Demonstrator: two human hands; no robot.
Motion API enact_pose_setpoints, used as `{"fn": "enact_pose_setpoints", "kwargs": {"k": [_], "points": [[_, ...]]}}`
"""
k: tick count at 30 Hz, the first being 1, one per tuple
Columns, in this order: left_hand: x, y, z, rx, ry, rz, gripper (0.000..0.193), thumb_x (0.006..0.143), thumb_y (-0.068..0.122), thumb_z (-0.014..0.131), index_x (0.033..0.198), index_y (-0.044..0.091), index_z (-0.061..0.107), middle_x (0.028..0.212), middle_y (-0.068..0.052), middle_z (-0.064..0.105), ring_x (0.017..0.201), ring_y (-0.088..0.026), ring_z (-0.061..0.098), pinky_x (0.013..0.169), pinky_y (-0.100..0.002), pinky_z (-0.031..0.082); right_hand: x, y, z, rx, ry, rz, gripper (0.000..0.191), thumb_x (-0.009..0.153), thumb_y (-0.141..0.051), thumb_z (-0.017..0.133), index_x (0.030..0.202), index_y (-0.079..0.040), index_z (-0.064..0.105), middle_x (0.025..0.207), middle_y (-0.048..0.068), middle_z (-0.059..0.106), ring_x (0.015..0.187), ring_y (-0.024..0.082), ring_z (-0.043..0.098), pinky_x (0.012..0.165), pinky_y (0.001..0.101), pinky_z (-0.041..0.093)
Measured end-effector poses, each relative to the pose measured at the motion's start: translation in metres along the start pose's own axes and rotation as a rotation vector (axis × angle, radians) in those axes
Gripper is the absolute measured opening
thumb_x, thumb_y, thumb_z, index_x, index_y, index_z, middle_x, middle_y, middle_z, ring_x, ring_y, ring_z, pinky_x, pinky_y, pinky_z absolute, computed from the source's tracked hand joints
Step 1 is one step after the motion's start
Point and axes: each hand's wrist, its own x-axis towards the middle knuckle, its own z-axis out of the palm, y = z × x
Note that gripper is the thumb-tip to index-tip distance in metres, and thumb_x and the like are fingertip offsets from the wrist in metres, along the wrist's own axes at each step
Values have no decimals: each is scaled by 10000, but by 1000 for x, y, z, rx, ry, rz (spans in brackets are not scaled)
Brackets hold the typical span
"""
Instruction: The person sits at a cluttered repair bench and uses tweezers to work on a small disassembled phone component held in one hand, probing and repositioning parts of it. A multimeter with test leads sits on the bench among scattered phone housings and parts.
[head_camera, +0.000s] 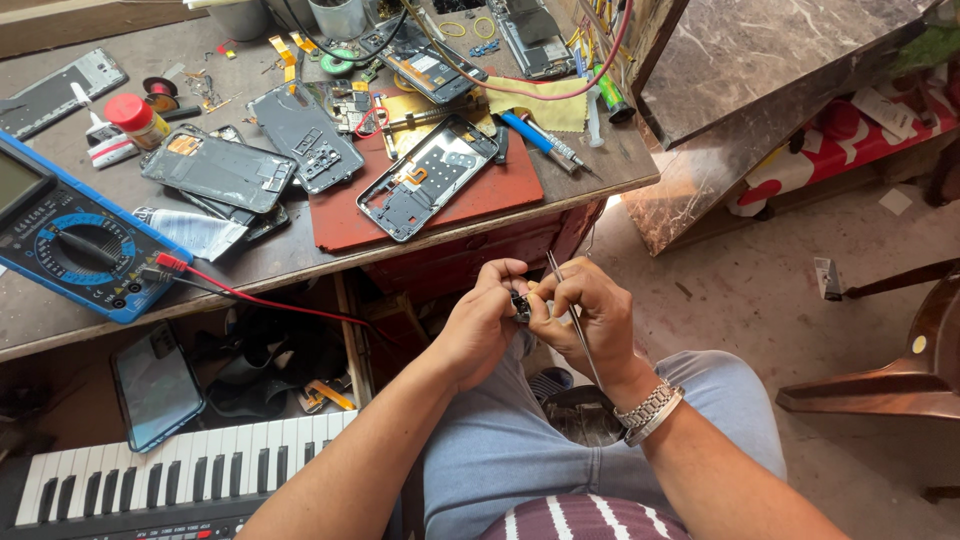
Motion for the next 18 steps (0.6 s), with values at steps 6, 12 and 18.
{"fn": "enact_pose_setpoints", "kwargs": {"k": [6,12,18], "points": [[0,0,0,-24,-1,1,476,850,-18,451,1320,55,444,1069,-56,527,1023,-164,520,956,-301,454,-3,1,0,29,2,60,345,814,63,784,818,-90,475,889,66,705,806,139,675,695,269,553],[0,-1,-2,-27,-13,3,469,861,-21,454,1324,54,446,1069,-55,523,1013,-160,511,948,-294,449,-3,2,1,68,5,76,340,816,65,783,822,-90,481,896,67,704,812,146,682,701,273,561],[0,0,-1,-22,-4,25,451,888,23,478,1330,74,405,1143,-86,540,1070,-185,531,969,-329,482,4,3,-5,-37,-41,-46,367,803,75,810,819,-95,485,886,55,703,825,166,670,708,287,559]]}}
